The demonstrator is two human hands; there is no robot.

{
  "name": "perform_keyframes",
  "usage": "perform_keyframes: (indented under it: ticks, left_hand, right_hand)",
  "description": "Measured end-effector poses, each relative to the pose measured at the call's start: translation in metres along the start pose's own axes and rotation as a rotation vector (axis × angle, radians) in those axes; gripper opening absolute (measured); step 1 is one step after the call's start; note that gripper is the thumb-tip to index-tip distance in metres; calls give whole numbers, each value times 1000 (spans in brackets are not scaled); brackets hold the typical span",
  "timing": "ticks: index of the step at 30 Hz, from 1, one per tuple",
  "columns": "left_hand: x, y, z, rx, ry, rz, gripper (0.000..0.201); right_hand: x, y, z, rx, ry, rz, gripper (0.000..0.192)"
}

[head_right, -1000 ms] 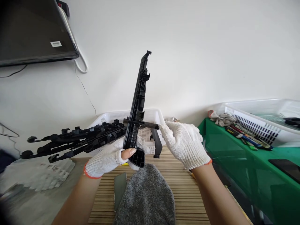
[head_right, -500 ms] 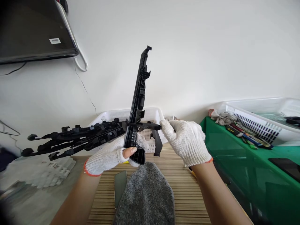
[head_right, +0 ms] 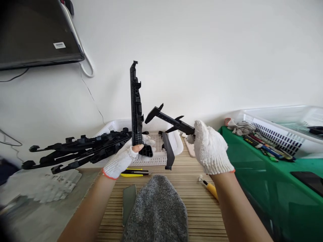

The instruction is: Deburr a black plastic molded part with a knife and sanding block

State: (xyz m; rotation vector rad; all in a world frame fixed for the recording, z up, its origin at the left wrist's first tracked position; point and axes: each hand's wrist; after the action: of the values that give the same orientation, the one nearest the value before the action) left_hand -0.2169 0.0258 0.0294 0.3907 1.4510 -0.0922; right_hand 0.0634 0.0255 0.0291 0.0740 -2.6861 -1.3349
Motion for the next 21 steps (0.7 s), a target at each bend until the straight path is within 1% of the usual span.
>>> perform_keyframes:
  ticks: [1,2,4,5,7,9,10,13,17,18,21]
  left_hand:
    - [5,3,-1,-5,-53,-9,45]
    - [9,6,-1,2,-105,-23,45]
    - [16,9,-2,26,-189,-58,46]
    - [17,9,-3,35,-216,-73,47]
    - [17,8,-2,57,-222,-91,48]
    - [13,6,0,92,-179,-91,49]
    - [10,6,1,117,-142,-89,49]
    - [0,3,4,188,-23,-86,49]
    - [-6,-1,4,260,74,-86,50]
    - [-5,-3,4,278,94,-87,51]
    - [-6,-7,5,333,123,-91,54]
  right_hand:
    - [1,0,1,-7,-24,-22,34]
    - [3,1,1,12,-46,-51,34]
    - [10,2,-2,117,-67,-102,36]
    - [15,3,-5,188,-57,-95,38]
    - [22,5,-9,323,-13,-9,52]
    - [27,7,-10,394,20,89,69]
    - [29,8,-10,411,23,115,74]
    - [29,9,-7,424,-15,111,77]
    - [29,7,-2,383,-79,87,71]
    - [29,6,-1,365,-84,59,68]
    - [29,4,0,329,-85,-93,55]
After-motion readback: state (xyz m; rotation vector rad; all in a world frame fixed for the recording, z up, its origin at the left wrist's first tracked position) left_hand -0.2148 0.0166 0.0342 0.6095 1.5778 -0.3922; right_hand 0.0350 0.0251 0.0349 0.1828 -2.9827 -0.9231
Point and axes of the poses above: each hand's wrist, its own y-axis towards the middle knuckle, its own z-axis out of the palm, x = y × z, and after that the axes turned 11 degrees about -y, right-handed
